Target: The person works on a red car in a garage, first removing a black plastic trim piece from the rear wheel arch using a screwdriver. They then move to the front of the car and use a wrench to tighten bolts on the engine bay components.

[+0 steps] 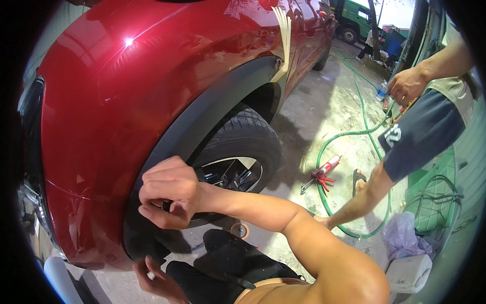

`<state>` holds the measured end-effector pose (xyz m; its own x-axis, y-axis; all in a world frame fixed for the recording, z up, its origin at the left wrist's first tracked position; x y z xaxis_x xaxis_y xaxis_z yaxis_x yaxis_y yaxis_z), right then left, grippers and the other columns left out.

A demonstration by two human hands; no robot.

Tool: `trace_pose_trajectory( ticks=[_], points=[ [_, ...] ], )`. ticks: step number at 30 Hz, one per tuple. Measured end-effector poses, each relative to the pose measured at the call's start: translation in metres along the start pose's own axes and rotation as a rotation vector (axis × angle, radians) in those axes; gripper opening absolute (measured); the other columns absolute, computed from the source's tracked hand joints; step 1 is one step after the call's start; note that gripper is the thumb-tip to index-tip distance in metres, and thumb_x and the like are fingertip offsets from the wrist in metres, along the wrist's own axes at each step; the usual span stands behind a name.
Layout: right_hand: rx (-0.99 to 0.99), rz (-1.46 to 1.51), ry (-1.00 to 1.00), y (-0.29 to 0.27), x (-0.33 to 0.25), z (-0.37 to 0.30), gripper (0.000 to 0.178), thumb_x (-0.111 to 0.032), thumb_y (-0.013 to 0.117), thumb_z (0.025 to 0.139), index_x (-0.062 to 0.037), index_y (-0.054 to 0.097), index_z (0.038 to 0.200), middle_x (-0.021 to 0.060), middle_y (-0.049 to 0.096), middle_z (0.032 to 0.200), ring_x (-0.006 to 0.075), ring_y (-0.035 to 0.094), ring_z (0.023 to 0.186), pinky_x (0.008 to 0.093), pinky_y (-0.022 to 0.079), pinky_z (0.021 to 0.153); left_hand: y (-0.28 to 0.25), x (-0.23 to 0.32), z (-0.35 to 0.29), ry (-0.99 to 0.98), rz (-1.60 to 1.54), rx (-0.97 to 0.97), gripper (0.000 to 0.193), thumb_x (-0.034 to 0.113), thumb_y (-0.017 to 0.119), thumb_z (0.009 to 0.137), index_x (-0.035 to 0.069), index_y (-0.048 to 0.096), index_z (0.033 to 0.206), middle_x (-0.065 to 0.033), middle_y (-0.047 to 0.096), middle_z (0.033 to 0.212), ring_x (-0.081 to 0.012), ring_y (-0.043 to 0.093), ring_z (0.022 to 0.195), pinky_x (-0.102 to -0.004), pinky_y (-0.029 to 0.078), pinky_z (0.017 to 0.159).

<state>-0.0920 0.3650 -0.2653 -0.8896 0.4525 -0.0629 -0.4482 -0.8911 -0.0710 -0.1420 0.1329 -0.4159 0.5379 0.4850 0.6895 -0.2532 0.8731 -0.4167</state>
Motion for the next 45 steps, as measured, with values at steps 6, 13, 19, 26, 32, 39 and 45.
trace_pose_trajectory(
  ticks=[6,13,19,26,32,39,45],
  points=[
    [-0.049,0.03,0.085,-0.003,0.002,0.009,0.01,0.003,0.064,0.07,-0.0018,0.055,0.068,0.0033,0.046,0.054,0.0169,0.043,0.041,0.0287,0.03,0.039,0.021,0.013,0.044,-0.264,-0.02,-0.035,0.039,0.025,0.066,0.093,-0.002,0.059,0.066,-0.0069,0.054,0.053,-0.0127,0.05,0.045,-0.0274,0.04,0.045],
    [-0.082,0.188,0.245,-0.039,-0.012,0.021,0.014,-0.003,0.063,0.073,-0.0014,0.054,0.063,0.004,0.045,0.053,0.0169,0.041,0.041,0.0313,0.03,0.041,0.027,0.013,0.051,-0.372,-0.245,-0.068,0.037,0.019,0.07,0.089,-0.003,0.061,0.06,-0.0043,0.056,0.051,-0.0098,0.054,0.045,-0.0234,0.041,0.043],
    [0.098,0.397,-0.251,-0.066,-0.106,0.043,0.038,-0.019,0.057,0.083,-0.0131,0.037,0.052,-0.0045,0.034,0.047,0.0106,0.03,0.036,0.0276,0.018,0.039,0.022,0.014,0.053,-0.329,-0.226,-0.099,0.024,0.009,0.067,0.09,-0.005,0.069,0.071,-0.0048,0.058,0.053,-0.0094,0.057,0.046,-0.0234,0.043,0.044],
    [-0.151,0.455,-0.072,-0.016,-0.035,0.029,0.041,-0.015,0.051,0.087,-0.0092,0.03,0.052,-0.0016,0.029,0.046,0.0128,0.026,0.034,0.0294,0.019,0.037,0.023,0.009,0.05,-0.373,-0.285,-0.102,0.013,0.004,0.067,0.088,-0.004,0.074,0.08,-0.0077,0.063,0.056,-0.0096,0.059,0.046,-0.0233,0.045,0.045],
    [-0.28,0.187,-0.045,0.001,0.005,0.011,0.023,-0.007,0.053,0.069,-0.0045,0.036,0.054,0.004,0.03,0.051,0.0192,0.031,0.04,0.0332,0.024,0.04,0.021,0.015,0.06,-0.362,-0.174,-0.145,0.019,0.009,0.072,0.086,-0.002,0.072,0.07,-0.0058,0.06,0.049,-0.0086,0.057,0.045,-0.0235,0.043,0.046],
    [-0.156,0.383,-0.053,-0.011,-0.053,0.018,0.031,-0.005,0.055,0.072,-0.0094,0.031,0.054,0.0007,0.031,0.049,0.018,0.031,0.038,0.0325,0.024,0.039,0.009,0.006,0.057,-0.385,-0.143,-0.097,0.032,0.015,0.075,0.086,-0.004,0.064,0.064,-0.005,0.059,0.053,-0.009,0.057,0.046,-0.0233,0.044,0.045],
    [-0.507,0.505,-0.33,0.023,-0.064,0.018,0.025,-0.001,0.062,0.06,-0.007,0.038,0.056,0.0044,0.039,0.055,0.0218,0.043,0.044,0.0348,0.031,0.039,0.005,0.016,0.059,-0.3,-0.106,-0.077,0.025,0.015,0.076,0.084,-0.002,0.07,0.067,-0.0065,0.062,0.05,-0.011,0.058,0.044,-0.0246,0.044,0.047]
  ],
)
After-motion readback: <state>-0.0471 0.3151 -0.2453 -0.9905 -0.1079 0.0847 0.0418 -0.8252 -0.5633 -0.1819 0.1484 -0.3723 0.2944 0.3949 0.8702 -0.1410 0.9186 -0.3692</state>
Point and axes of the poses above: each hand's wrist, its own z-axis towards the middle knuckle, its own y-axis out of the palm, x = y × z, the point moved 9 cm from there along z, towards the middle knuckle
